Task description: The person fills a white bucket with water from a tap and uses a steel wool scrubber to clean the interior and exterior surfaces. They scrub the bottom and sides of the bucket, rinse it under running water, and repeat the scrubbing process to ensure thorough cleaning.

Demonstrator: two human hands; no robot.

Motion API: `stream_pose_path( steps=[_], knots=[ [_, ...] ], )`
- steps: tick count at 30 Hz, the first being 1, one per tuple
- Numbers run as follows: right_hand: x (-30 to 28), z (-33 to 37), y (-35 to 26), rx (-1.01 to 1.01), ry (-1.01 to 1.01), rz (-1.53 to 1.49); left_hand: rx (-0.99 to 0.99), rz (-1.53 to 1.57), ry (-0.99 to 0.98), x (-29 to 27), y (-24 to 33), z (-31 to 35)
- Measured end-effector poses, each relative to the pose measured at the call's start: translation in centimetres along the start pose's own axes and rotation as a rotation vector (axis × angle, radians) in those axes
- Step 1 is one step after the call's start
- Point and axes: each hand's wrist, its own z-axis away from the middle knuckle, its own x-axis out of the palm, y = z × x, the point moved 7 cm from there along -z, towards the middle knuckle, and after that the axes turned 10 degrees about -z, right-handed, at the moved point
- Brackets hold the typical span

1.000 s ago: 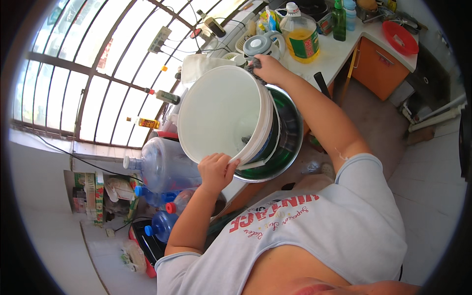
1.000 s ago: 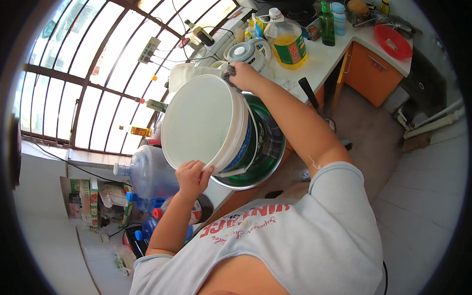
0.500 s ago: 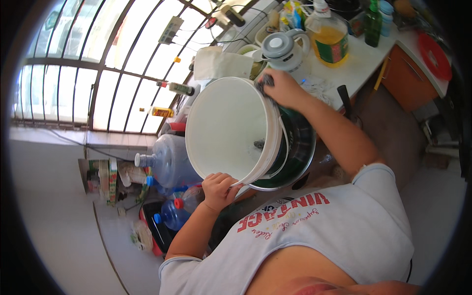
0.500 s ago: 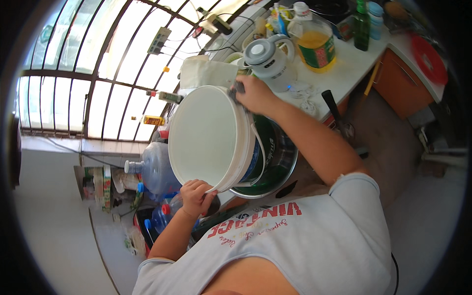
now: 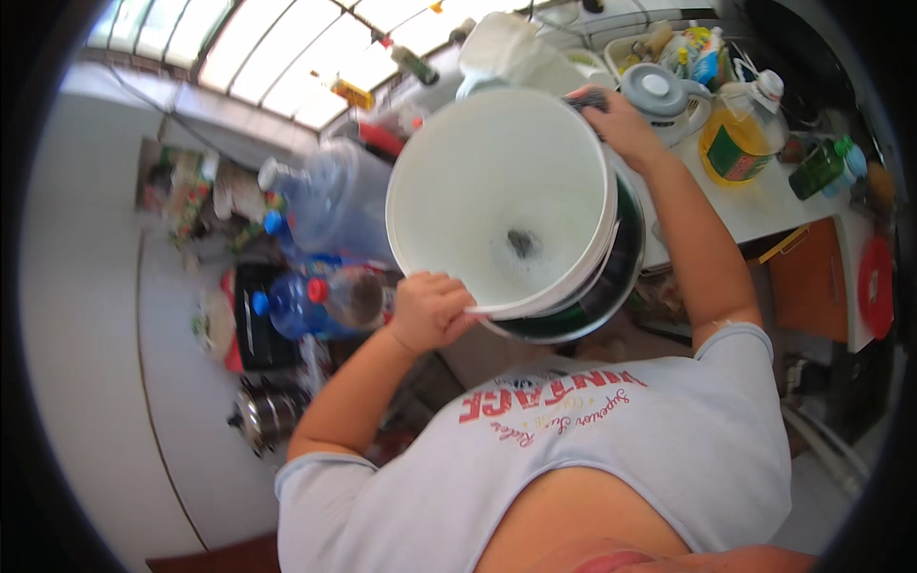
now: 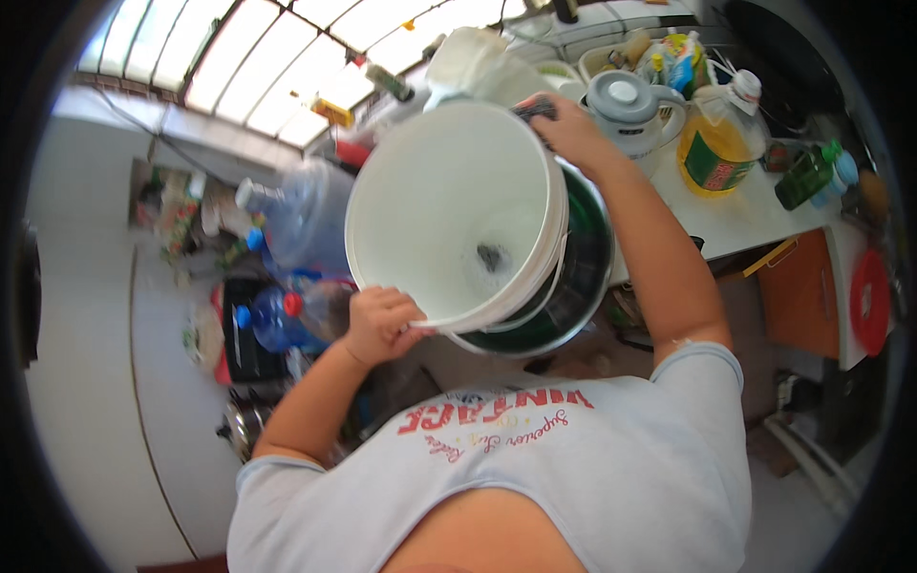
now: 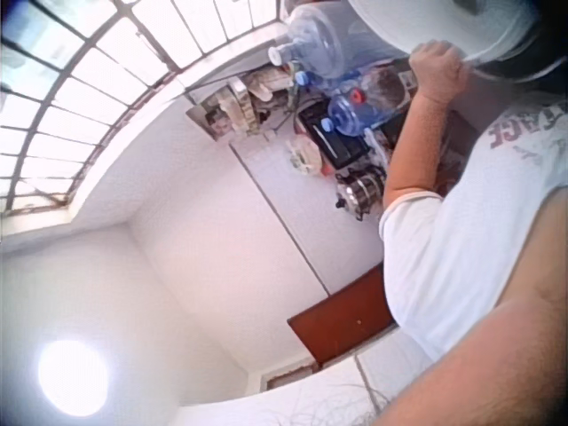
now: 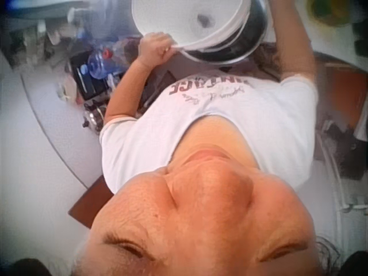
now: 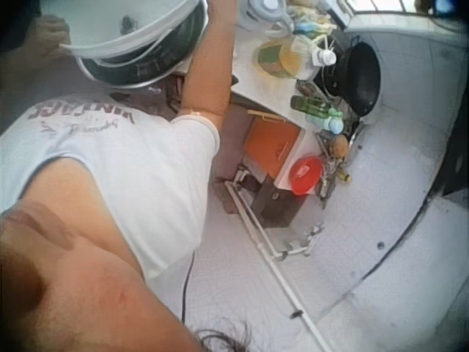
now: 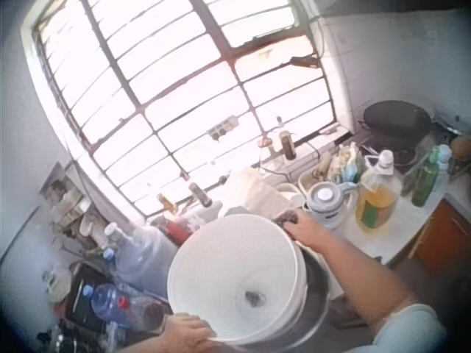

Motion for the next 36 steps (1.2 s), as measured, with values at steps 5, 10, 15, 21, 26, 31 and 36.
stream_pose_path(
  steps=[5, 10, 15, 21, 26, 31, 36],
  knots=[
    [0.3, 8.1, -1.7, -0.14, 0.083, 0.099, -0.036, -0.027, 0.05, 0.6, -0.7, 2.1],
    [-1.5, 13.8, -2.3, -0.074, 0.05, 0.219, -0.012, -0.009, 0.125, 0.4, -0.5, 1.9],
    [-1.6, 15.0, -8.2, -0.139, 0.231, 0.386, 0.045, 0.158, 0.308, 0.5, -1.3, 3.2],
    [11.7, 8.3, -11.5, -0.106, -0.094, 0.841, 0.06, 0.425, 0.7, -1.2, -7.6, 5.2],
    [19.3, 0.5, 4.6, 0.179, -0.657, 1.127, -0.006, 0.362, 0.777, 1.4, -12.6, 6.0],
    [13.2, -1.9, 22.5, 0.082, -0.861, 1.687, 0.011, 0.424, 0.951, 2.1, -12.9, 6.2],
    [7.7, 8.2, 29.8, 0.151, -0.794, 2.067, -0.008, 0.499, 1.002, 3.0, -13.4, 6.5]
  ],
)
